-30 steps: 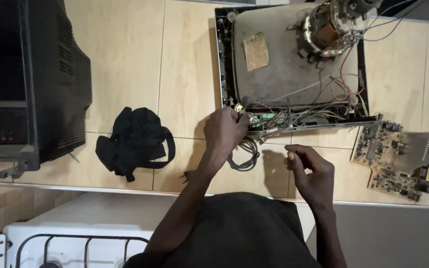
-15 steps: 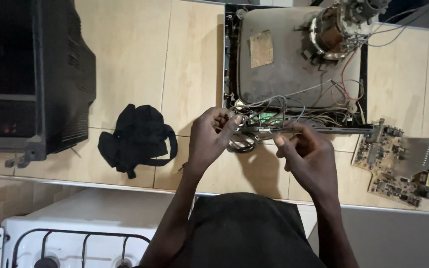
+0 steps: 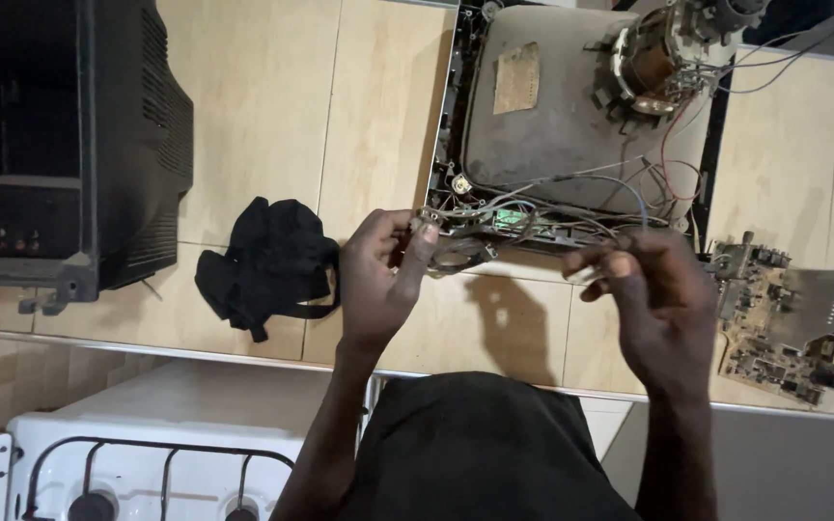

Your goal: Disassembling a CRT television and cleaning the internal circuit board using a brush and screwdriver.

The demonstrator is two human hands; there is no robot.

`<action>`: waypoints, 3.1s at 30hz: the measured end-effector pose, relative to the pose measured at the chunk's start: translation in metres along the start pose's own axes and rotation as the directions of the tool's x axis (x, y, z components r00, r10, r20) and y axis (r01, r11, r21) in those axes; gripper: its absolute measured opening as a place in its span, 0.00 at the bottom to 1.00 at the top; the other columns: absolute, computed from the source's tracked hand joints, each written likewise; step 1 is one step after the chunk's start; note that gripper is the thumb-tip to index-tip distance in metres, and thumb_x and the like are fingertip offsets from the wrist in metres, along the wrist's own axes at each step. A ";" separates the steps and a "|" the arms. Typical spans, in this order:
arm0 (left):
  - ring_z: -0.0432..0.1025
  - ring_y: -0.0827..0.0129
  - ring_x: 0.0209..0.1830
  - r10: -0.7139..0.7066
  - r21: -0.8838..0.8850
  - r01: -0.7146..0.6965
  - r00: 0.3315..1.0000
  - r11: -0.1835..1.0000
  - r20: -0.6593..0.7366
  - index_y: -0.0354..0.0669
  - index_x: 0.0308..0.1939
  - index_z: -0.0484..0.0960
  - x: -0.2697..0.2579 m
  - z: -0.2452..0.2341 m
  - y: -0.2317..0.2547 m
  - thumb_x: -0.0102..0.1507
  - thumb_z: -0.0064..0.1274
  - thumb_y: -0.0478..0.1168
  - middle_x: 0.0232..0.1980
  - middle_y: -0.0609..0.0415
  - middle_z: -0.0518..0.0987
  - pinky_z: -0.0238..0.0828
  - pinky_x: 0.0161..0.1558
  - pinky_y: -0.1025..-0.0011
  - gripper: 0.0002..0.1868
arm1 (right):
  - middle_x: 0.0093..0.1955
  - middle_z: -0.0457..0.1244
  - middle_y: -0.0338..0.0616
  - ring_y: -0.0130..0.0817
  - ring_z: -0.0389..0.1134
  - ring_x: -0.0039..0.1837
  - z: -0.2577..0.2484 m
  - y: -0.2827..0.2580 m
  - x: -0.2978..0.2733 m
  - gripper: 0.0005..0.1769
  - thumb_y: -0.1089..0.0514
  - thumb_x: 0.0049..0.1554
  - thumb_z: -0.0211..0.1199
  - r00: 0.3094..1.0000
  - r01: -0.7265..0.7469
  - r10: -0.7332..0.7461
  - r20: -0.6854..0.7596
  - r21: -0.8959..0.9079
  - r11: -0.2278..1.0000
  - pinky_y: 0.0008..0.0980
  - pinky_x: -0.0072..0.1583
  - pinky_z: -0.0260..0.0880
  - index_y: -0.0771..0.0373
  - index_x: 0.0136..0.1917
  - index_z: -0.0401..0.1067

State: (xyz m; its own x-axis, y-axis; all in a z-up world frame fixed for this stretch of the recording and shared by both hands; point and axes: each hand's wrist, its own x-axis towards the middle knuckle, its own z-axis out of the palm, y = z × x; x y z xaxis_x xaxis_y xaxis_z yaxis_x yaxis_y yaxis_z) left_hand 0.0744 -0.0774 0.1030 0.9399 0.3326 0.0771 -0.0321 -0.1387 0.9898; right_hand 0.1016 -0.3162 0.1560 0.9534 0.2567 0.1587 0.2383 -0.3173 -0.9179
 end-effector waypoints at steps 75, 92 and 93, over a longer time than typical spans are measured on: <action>0.67 0.74 0.23 -0.232 0.345 0.422 0.848 0.838 -0.476 0.41 0.39 0.84 -0.013 -0.116 -0.044 0.70 0.47 0.43 0.23 0.58 0.75 0.64 0.30 0.69 0.13 | 0.46 0.61 0.59 0.41 0.63 0.41 0.015 0.072 0.035 0.08 0.61 0.73 0.50 0.910 0.208 -0.217 -0.354 -0.066 0.976 0.37 0.42 0.71 0.69 0.55 0.61; 0.76 0.52 0.50 -0.318 0.638 0.450 0.893 0.625 -0.319 0.40 0.50 0.83 0.058 -0.110 -0.087 0.69 0.43 0.45 0.49 0.45 0.83 0.66 0.53 0.56 0.17 | 0.43 0.57 0.50 0.35 0.56 0.35 0.016 0.093 0.049 0.14 0.51 0.74 0.54 0.914 0.008 -0.001 -0.406 0.015 1.000 0.36 0.41 0.63 0.65 0.55 0.60; 0.73 0.46 0.56 -0.380 0.635 0.484 0.873 0.602 -0.306 0.39 0.58 0.80 0.061 -0.106 -0.082 0.69 0.42 0.46 0.56 0.40 0.80 0.66 0.55 0.51 0.20 | 0.42 0.57 0.50 0.36 0.57 0.35 0.015 0.093 0.048 0.15 0.50 0.74 0.53 0.924 0.007 -0.008 -0.383 -0.004 1.000 0.37 0.42 0.65 0.64 0.55 0.59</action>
State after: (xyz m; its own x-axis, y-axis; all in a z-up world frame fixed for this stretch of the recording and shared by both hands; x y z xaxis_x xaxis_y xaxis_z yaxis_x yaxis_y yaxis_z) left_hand 0.0985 0.0527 0.0392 0.7289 0.6283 -0.2720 0.6516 -0.5148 0.5571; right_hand 0.1670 -0.3197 0.0725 0.9498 -0.1098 0.2930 0.2454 -0.3196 -0.9152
